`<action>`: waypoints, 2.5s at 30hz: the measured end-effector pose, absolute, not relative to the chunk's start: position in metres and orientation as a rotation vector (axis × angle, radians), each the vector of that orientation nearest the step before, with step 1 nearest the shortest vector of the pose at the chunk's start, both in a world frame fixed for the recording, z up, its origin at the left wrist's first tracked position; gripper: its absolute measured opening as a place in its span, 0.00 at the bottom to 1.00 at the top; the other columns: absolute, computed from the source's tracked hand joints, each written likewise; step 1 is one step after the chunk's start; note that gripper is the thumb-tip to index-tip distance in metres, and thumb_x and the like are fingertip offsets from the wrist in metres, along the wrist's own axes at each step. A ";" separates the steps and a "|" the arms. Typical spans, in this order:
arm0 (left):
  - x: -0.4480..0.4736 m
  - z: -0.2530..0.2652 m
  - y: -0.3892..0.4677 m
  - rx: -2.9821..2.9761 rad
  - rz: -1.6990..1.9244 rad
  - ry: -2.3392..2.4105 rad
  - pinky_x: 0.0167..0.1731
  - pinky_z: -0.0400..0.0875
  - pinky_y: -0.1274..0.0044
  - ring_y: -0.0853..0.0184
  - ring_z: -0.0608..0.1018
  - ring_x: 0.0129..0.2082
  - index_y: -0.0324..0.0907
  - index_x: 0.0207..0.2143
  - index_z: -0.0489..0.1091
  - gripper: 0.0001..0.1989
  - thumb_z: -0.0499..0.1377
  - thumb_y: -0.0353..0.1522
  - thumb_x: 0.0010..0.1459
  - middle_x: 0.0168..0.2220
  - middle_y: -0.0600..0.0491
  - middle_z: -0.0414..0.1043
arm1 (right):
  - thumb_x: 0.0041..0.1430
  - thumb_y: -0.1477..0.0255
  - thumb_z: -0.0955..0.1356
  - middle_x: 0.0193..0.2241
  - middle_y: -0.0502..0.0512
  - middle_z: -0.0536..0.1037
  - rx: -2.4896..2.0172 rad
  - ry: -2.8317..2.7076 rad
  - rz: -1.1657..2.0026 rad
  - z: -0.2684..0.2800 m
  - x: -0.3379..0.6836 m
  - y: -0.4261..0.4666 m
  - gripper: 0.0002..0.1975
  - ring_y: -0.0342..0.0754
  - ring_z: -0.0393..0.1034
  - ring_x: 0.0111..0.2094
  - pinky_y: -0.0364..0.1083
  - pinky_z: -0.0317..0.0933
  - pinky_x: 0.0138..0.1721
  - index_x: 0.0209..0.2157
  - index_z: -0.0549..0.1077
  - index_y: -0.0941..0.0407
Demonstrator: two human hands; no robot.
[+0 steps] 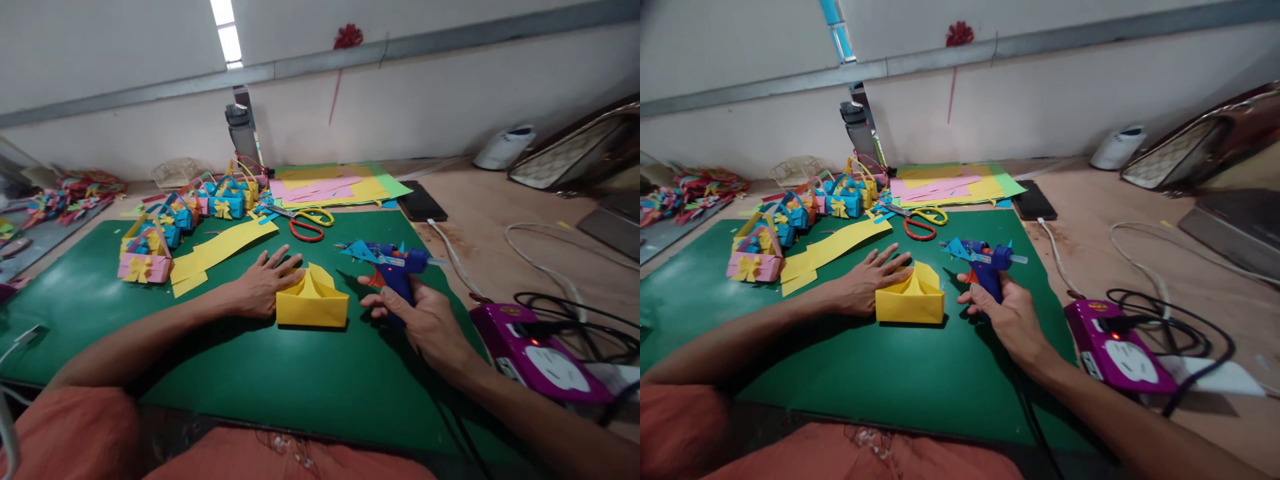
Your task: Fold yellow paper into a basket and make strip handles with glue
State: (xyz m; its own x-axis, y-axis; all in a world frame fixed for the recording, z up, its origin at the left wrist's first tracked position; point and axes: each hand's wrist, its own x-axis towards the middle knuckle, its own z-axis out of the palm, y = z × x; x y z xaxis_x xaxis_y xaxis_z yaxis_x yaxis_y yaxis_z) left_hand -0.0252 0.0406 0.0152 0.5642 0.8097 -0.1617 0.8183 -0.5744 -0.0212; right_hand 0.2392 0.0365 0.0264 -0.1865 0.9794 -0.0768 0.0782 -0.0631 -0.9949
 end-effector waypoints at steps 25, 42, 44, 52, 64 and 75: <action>-0.037 -0.002 0.038 2.949 0.204 1.306 0.35 0.59 0.72 0.64 0.67 0.37 0.46 0.50 0.68 0.19 0.52 0.28 0.57 0.40 0.47 0.68 | 0.50 0.60 0.70 0.43 0.57 0.77 -1.176 -1.397 1.373 0.028 0.239 0.033 0.18 0.43 0.73 0.29 0.42 0.65 0.28 0.41 0.68 0.54; -0.031 0.000 0.043 2.925 0.072 1.352 0.34 0.55 0.71 0.63 0.65 0.36 0.49 0.52 0.66 0.18 0.51 0.33 0.59 0.40 0.48 0.68 | 0.50 0.58 0.70 0.43 0.58 0.77 -1.243 -1.404 1.379 0.029 0.239 0.034 0.22 0.44 0.73 0.29 0.43 0.66 0.29 0.44 0.68 0.55; -0.029 0.000 0.043 2.919 0.073 1.385 0.34 0.55 0.71 0.62 0.65 0.36 0.47 0.52 0.66 0.18 0.51 0.36 0.60 0.40 0.48 0.68 | 0.50 0.58 0.70 0.44 0.58 0.77 -1.243 -1.403 1.386 0.028 0.239 0.034 0.21 0.44 0.73 0.29 0.43 0.66 0.29 0.43 0.68 0.55; -0.028 -0.001 0.045 2.920 0.135 1.430 0.33 0.56 0.71 0.62 0.65 0.35 0.41 0.50 0.67 0.20 0.52 0.42 0.59 0.37 0.47 0.68 | 0.51 0.59 0.69 0.43 0.58 0.77 -1.228 -1.438 1.377 0.025 0.241 0.036 0.19 0.44 0.73 0.29 0.43 0.66 0.29 0.41 0.68 0.55; -0.035 -0.013 0.048 2.849 0.475 1.256 0.34 0.58 0.74 0.64 0.65 0.35 0.43 0.43 0.72 0.13 0.52 0.37 0.60 0.38 0.47 0.69 | 0.50 0.57 0.68 0.32 0.56 0.79 -1.325 -1.768 1.220 0.066 0.243 0.032 0.20 0.48 0.72 0.28 0.46 0.66 0.29 0.40 0.70 0.56; -0.032 -0.010 0.049 2.838 0.362 1.296 0.33 0.56 0.73 0.64 0.64 0.34 0.50 0.50 0.69 0.17 0.53 0.41 0.59 0.37 0.49 0.66 | 0.53 0.64 0.64 0.20 0.46 0.68 -1.276 -2.525 1.094 0.112 0.210 0.054 0.09 0.40 0.58 0.19 0.41 0.51 0.22 0.29 0.64 0.56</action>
State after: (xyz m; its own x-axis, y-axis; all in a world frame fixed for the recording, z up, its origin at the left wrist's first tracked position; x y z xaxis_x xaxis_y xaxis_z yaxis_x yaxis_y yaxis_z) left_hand -0.0316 0.0490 -0.0099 0.6328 0.7459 0.2078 0.7457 -0.6594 0.0960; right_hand 0.2104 0.0536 0.1116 -0.6411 0.7374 -0.2127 0.6595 0.3876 -0.6441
